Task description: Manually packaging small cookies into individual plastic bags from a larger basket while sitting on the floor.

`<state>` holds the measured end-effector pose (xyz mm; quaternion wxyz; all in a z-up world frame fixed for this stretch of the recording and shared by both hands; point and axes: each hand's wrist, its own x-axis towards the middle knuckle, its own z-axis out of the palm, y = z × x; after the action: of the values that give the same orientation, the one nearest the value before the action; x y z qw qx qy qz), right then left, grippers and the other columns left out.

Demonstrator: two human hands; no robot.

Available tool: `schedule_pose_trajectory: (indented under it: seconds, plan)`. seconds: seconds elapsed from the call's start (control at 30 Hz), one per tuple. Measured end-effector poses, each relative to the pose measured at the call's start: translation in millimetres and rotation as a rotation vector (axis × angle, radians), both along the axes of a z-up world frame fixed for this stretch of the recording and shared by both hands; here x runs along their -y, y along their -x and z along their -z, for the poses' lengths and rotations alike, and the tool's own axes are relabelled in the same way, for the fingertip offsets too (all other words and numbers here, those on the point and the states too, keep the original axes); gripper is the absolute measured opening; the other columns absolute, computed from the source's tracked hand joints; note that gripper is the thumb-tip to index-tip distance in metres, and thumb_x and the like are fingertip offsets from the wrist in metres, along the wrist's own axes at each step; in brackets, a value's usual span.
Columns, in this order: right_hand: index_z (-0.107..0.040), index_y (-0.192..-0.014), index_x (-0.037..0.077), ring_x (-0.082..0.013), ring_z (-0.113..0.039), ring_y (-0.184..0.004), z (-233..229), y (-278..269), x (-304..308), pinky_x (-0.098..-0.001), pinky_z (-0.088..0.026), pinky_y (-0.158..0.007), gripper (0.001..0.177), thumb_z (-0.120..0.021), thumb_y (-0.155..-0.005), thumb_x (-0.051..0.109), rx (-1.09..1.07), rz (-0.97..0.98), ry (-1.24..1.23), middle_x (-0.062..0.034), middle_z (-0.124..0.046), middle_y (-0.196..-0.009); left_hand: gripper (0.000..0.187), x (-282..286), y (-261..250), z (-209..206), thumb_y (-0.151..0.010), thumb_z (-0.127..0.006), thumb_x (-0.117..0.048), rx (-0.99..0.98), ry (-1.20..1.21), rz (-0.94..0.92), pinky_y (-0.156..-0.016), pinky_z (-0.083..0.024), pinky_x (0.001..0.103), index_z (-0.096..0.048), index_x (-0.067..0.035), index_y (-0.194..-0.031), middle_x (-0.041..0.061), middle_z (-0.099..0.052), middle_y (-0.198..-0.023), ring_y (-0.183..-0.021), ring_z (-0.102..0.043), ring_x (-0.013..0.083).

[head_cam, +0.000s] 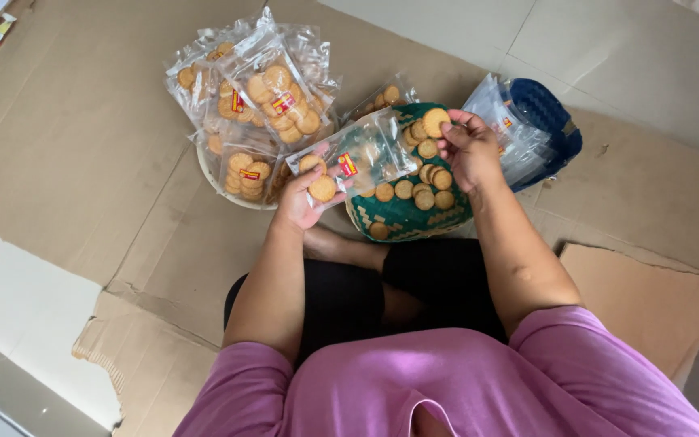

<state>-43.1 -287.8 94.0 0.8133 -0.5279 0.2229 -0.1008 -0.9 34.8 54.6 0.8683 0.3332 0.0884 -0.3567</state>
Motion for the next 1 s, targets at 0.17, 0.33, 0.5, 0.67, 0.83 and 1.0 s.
schedule_pose_trajectory:
  seconds: [0.17,0.33,0.5,0.67,0.83,1.0]
  plan:
    - [-0.059,-0.114,0.005,-0.0134,-0.072,-0.063,4.6,-0.6,-6.8,-0.0213,-0.061,-0.051,0.028,-0.078,-0.093,0.007,0.043,0.032,0.027,-0.0035,-0.069,-0.079,0.021,0.7,0.0,5.9,-0.090,-0.070,-0.028,-0.003,-0.020,0.019,-0.079,-0.066,0.052,-0.069,-0.029,-0.111,0.008,-0.076,-0.118,-0.098,-0.075,0.0373]
    - [-0.063,-0.108,0.005,-0.0114,-0.071,-0.061,-0.1,3.0,-21.1,-0.0193,-0.061,-0.051,0.025,-0.080,-0.090,0.006,0.012,-0.004,0.076,-0.0019,-0.070,-0.079,0.022,2.9,2.4,-4.2,-0.089,-0.069,-0.027,-0.031,-0.009,0.010,-0.078,-0.066,0.054,-0.070,-0.027,-0.111,0.009,-0.076,-0.117,-0.098,-0.075,0.0382]
    - [-0.065,-0.107,0.005,-0.0128,-0.072,-0.060,5.4,1.4,-27.4,-0.0203,-0.062,-0.052,0.025,-0.081,-0.088,0.005,0.012,-0.039,0.048,-0.0030,-0.068,-0.078,0.011,1.9,3.4,-12.0,-0.088,-0.070,-0.028,-0.062,-0.004,0.003,-0.076,-0.066,0.052,-0.071,-0.023,-0.098,0.010,-0.077,-0.114,-0.097,-0.075,0.0389]
    - [-0.066,-0.106,0.005,-0.0129,-0.072,-0.060,-4.0,4.3,-30.8,-0.0207,-0.063,-0.052,0.024,-0.081,-0.088,0.005,-0.002,-0.047,0.032,-0.0025,-0.068,-0.078,0.009,0.9,1.0,-4.2,-0.088,-0.071,-0.028,-0.084,0.011,-0.008,-0.075,-0.067,0.052,-0.072,-0.020,-0.093,0.011,-0.076,-0.115,-0.098,-0.075,0.0404]
    - [-0.065,-0.107,0.004,-0.0127,-0.072,-0.060,-4.1,4.0,-31.4,-0.0209,-0.063,-0.052,0.023,-0.079,-0.088,0.004,-0.008,-0.058,0.037,-0.0026,-0.066,-0.078,0.009,1.4,2.3,-12.6,-0.088,-0.069,-0.028,-0.092,0.037,-0.006,-0.072,-0.067,0.051,-0.071,-0.019,-0.091,0.011,-0.077,-0.111,-0.095,-0.076,0.0405]
    - [-0.061,-0.105,0.003,-0.0141,-0.071,-0.061,22.8,-0.6,-23.6,-0.0217,-0.062,-0.052,0.028,-0.082,-0.087,0.001,0.050,-0.056,0.142,-0.0044,-0.065,-0.078,0.010,1.5,1.6,-9.2,-0.089,-0.070,-0.027,-0.092,0.009,-0.018,-0.072,-0.067,0.051,-0.070,-0.017,-0.091,0.012,-0.077,-0.112,-0.096,-0.075,0.0405]
